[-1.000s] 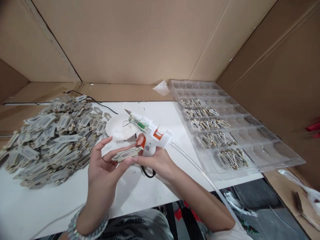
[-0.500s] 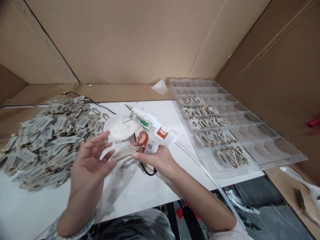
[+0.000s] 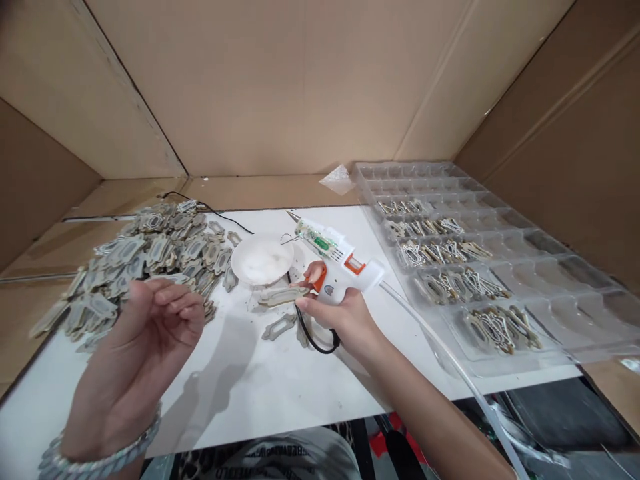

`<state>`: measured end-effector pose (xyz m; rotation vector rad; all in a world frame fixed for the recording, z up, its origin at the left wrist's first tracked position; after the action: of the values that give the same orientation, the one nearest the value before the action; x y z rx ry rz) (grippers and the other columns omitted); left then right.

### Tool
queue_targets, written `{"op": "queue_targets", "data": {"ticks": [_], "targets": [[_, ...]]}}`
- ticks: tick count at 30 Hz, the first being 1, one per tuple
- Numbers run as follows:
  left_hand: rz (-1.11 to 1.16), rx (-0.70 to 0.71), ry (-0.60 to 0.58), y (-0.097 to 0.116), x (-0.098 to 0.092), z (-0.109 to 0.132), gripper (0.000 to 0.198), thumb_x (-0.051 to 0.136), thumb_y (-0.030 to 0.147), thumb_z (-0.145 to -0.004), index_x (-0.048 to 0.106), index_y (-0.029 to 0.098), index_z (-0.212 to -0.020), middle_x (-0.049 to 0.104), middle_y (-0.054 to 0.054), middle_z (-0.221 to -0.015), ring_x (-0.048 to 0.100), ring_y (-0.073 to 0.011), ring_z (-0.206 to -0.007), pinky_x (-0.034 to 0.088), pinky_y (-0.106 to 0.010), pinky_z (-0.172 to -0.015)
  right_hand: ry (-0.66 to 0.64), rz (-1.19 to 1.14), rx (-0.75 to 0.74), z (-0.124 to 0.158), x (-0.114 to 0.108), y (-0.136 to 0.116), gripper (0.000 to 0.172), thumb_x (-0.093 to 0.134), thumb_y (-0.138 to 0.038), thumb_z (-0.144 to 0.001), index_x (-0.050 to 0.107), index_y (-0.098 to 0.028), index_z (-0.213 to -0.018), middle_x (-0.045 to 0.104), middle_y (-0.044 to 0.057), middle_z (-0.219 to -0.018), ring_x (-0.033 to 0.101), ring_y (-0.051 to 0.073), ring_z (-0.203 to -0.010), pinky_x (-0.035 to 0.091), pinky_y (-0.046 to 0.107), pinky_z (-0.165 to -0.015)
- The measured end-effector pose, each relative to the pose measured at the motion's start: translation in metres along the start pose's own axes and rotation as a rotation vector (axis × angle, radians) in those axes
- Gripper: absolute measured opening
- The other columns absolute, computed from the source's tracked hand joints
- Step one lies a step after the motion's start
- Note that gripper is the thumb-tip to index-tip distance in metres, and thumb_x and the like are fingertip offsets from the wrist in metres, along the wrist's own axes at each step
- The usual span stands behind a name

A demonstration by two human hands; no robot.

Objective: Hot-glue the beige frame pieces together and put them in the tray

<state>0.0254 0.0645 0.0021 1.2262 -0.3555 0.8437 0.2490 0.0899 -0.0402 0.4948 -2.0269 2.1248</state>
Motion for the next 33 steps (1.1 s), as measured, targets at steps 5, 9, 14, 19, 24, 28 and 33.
{"op": "queue_targets", "data": {"ticks": [5,9,14,19,24,28,33], "targets": [[0.005,-0.067,0.088,0.0,-0.002,-0.003,0.049,0.102,0.032,-0.038,0.065,0.018,-0.066,0.06,0.007,-0.058,0.059,-0.0038,-0.053,0.057,-0.007,-0.055,-0.013,-0.036,0.007,0.001,0.001,-0.001,0.032,0.086,-0.024,-0.068,0.059,-0.024,-0.085,0.064,0.0,-0.083,0.06,0.016,-0.076,0.049,0.028,-0.07],[-0.037,-0.079,0.019,0.0,0.0,-0.003,0.05,0.1,0.04,-0.044,0.058,0.018,-0.061,0.053,0.008,-0.051,0.053,-0.004,-0.048,0.053,-0.009,-0.047,-0.018,-0.066,0.017,0.001,0.002,-0.001,0.033,0.086,-0.022,-0.068,0.058,-0.024,-0.084,0.065,0.0,-0.085,0.062,0.017,-0.079,0.05,0.029,-0.071],[-0.257,0.145,-0.086,-0.001,0.003,-0.005,0.054,0.089,0.052,-0.065,0.047,0.019,-0.057,0.044,0.007,-0.047,0.042,-0.0043,-0.045,0.045,-0.012,-0.045,-0.015,-0.046,-0.004,0.001,0.003,-0.002,0.032,0.085,-0.023,-0.07,0.058,-0.024,-0.087,0.065,0.0,-0.084,0.062,0.017,-0.078,0.05,0.029,-0.073],[-0.557,0.278,-0.127,-0.004,-0.001,-0.013,0.053,0.097,0.035,-0.051,0.055,0.022,-0.08,0.069,0.003,-0.086,0.055,-0.0073,-0.058,0.049,-0.019,-0.055,-0.002,-0.023,0.01,0.002,0.003,-0.003,0.032,0.085,-0.024,-0.069,0.057,-0.024,-0.085,0.066,0.0,-0.085,0.063,0.018,-0.08,0.05,0.029,-0.074],[-0.786,0.404,-0.082,-0.006,-0.009,-0.018,0.04,0.07,0.057,-0.083,0.061,0.02,-0.071,0.069,-0.005,-0.096,0.063,-0.0186,-0.089,0.051,-0.028,-0.079,-0.013,-0.023,-0.007,0.002,0.002,-0.003,0.032,0.085,-0.024,-0.069,0.058,-0.025,-0.086,0.066,0.0,-0.086,0.065,0.018,-0.082,0.051,0.03,-0.076],[-0.9,0.527,-0.126,-0.005,-0.004,-0.015,0.026,0.071,0.049,-0.084,0.071,0.023,-0.078,0.071,-0.005,-0.099,0.063,-0.0218,-0.098,0.049,-0.029,-0.084,-0.011,-0.019,-0.012,0.002,0.002,-0.002,0.032,0.085,-0.025,-0.069,0.058,-0.025,-0.086,0.065,0.0,-0.089,0.068,0.02,-0.087,0.053,0.032,-0.08],[-1.158,0.49,-0.412,-0.012,0.01,-0.016,0.028,0.061,0.048,-0.09,0.076,0.025,-0.092,0.073,-0.006,-0.094,0.064,-0.0213,-0.088,0.047,-0.029,-0.079,-0.045,0.008,-0.013,0.002,0.002,-0.002,0.032,0.086,-0.027,-0.068,0.06,-0.025,-0.085,0.065,0.002,-0.092,0.069,0.023,-0.094,0.055,0.034,-0.084]]}}
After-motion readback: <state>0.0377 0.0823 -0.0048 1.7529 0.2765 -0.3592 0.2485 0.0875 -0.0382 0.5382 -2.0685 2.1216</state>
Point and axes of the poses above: each hand's wrist, its own z-axis away from the middle knuckle, its own x-axis out of the palm, y = z × x, the point moved 1 cm from there along -z, towards the middle knuckle
